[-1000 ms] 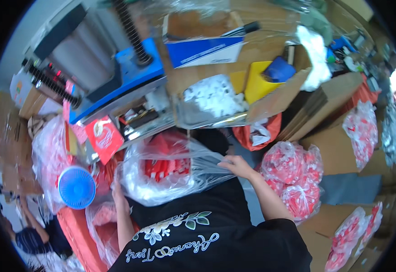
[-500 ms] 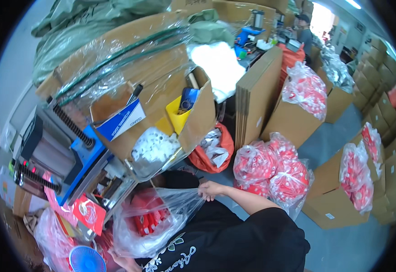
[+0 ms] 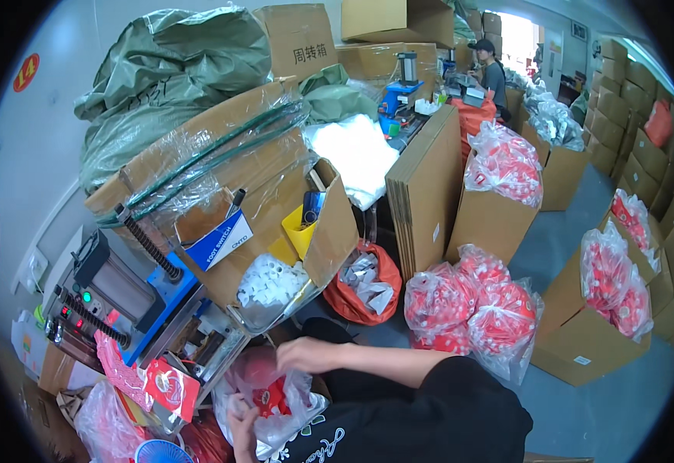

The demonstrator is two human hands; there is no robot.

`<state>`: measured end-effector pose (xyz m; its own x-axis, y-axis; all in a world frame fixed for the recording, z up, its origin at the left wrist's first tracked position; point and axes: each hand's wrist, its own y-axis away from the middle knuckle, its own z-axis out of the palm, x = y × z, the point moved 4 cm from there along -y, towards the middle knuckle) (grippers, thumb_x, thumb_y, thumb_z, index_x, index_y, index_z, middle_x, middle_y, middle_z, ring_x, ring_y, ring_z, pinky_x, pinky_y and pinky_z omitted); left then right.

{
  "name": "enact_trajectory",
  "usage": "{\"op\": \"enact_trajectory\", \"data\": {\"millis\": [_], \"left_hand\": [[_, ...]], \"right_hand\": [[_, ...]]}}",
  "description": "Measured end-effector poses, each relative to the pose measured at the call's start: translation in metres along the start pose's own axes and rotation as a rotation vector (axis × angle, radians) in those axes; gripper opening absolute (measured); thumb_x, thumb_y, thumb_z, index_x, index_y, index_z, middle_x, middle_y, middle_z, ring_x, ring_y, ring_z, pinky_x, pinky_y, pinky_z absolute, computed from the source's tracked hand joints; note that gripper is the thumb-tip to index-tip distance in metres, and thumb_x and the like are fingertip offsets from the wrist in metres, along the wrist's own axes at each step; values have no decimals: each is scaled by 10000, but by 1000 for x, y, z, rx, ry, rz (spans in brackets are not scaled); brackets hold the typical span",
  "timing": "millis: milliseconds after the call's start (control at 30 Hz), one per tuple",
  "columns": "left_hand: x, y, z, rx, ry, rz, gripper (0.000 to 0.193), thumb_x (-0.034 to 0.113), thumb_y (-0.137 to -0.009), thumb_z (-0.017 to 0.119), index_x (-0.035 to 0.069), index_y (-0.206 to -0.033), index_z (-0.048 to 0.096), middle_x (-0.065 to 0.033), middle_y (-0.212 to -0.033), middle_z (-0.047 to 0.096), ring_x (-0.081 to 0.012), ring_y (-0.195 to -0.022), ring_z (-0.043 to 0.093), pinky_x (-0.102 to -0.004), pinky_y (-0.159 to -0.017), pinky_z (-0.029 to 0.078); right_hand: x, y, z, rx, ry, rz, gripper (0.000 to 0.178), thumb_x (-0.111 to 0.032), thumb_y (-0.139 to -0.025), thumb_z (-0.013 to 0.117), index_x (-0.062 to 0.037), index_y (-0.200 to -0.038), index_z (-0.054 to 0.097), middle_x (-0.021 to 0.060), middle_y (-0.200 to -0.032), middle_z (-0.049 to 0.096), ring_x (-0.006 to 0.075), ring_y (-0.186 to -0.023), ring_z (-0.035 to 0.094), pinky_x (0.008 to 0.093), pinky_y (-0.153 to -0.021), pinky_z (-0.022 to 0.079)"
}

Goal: Filling red bags with small pink items and sealing them using a heat sealing machine.

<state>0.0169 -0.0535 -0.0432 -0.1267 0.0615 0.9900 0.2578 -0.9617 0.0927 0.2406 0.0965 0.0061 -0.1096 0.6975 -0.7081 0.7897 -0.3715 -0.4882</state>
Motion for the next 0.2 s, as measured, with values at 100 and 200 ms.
{"op": "enact_trajectory", "data": {"millis": [100,200], "left_hand": [[-24,-16,22,-198,-146,-17,522,-10,-767,744,49,-1231,513,-40,-1007,611,-138,-895,599,-250,-771,492],[-96,-51,-15,-451,-485,132,573,51,-815,762,54,-1317,485,-63,-1208,588,-166,-1058,592,-317,-862,518]], "right_hand": [[-29,-32,54,-266,-21,-60,159,-93,-771,608,-37,-894,692,152,-924,661,339,-869,648,422,-748,513],[-22,-41,101,-414,12,-86,145,-94,-762,616,-26,-875,676,154,-927,662,346,-879,644,426,-742,508]]}}
